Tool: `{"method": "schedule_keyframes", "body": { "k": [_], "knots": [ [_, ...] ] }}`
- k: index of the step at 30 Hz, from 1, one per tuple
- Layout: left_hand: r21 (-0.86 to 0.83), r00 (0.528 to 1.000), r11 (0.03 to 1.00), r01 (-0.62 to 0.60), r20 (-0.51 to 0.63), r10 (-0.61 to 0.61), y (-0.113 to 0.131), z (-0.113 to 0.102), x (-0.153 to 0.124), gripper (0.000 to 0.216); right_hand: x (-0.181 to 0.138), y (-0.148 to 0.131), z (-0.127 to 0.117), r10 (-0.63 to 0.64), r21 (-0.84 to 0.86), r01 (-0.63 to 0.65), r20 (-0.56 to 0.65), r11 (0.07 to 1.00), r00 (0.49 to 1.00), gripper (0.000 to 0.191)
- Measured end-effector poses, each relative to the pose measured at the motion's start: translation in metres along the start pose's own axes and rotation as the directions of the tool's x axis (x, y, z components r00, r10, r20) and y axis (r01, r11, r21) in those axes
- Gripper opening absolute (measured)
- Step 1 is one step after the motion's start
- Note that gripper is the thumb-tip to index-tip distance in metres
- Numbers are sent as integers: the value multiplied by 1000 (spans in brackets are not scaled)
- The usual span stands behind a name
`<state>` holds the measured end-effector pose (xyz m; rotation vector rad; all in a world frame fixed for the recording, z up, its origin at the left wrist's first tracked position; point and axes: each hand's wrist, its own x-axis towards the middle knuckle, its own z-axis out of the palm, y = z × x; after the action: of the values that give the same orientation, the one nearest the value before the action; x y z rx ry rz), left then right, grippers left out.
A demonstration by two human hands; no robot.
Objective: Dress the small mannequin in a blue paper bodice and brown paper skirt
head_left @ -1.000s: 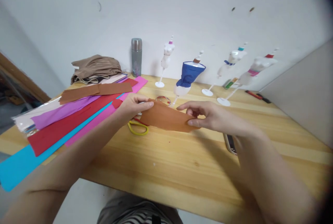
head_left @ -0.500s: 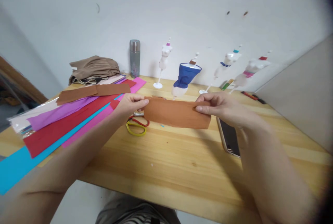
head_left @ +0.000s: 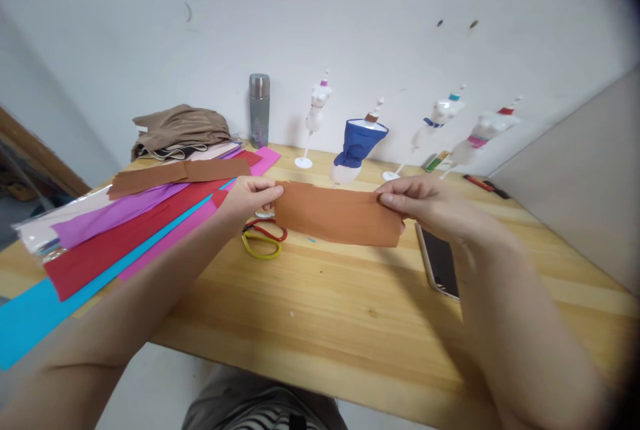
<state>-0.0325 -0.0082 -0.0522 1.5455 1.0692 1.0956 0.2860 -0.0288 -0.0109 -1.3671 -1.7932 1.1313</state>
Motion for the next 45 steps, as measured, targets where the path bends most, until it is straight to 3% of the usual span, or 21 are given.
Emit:
{"method": "schedule_keyframes", "body": {
  "k": [7, 19, 22, 25, 28, 31, 33, 35, 37, 41, 45],
  "knots": [
    [43, 998, 999, 0, -55, 2, -3, -5, 4, 36, -5, -8, 3, 54, 49, -59, 108, 997, 993, 34],
    [-300, 994, 949, 102, -3, -107, -18, -6, 9, 33, 5, 2, 13, 93, 20, -97, 148, 995, 985, 39],
    [-309, 988, 941, 136, -24, -151, -23, -4, 10, 31, 8, 3, 18, 102, 34, -109, 157, 993, 982, 39],
    [-160, 982, 979, 124, -123, -144, -26, -4, 11, 26, 10, 2, 23, 104, 69, -118, 177, 991, 979, 38],
    [119, 980, 993, 0, -196, 24, -25, -9, 15, 22, 15, 4, 31, 123, 63, -139, 205, 988, 971, 35],
    [417, 961, 893, -167, -132, 242, -21, -21, 19, 17, 21, 11, 44, 163, 45, -180, 256, 983, 953, 34],
    [539, 970, 823, -180, -43, 241, -18, -30, 19, 16, 24, 17, 57, 192, 35, -213, 306, 977, 932, 33],
    [590, 989, 796, -137, 40, 141, -14, -37, 18, 18, 25, 23, 70, 217, 22, -242, 368, 970, 904, 34],
    [586, 993, 805, -95, 113, 36, -10, -42, 15, 22, 24, 27, 83, 221, 6, -257, 492, 966, 842, 36],
    [508, 972, 857, -82, 232, -45, -4, -45, 10, 22, 18, 26, 99, 119, 37, -214, 733, 976, 670, 35],
    [500, 916, 861, -90, 381, -126, -2, -50, 10, 16, 10, 24, 103, 16, 85, -174, 860, 981, 510, 44]
  ]
}}
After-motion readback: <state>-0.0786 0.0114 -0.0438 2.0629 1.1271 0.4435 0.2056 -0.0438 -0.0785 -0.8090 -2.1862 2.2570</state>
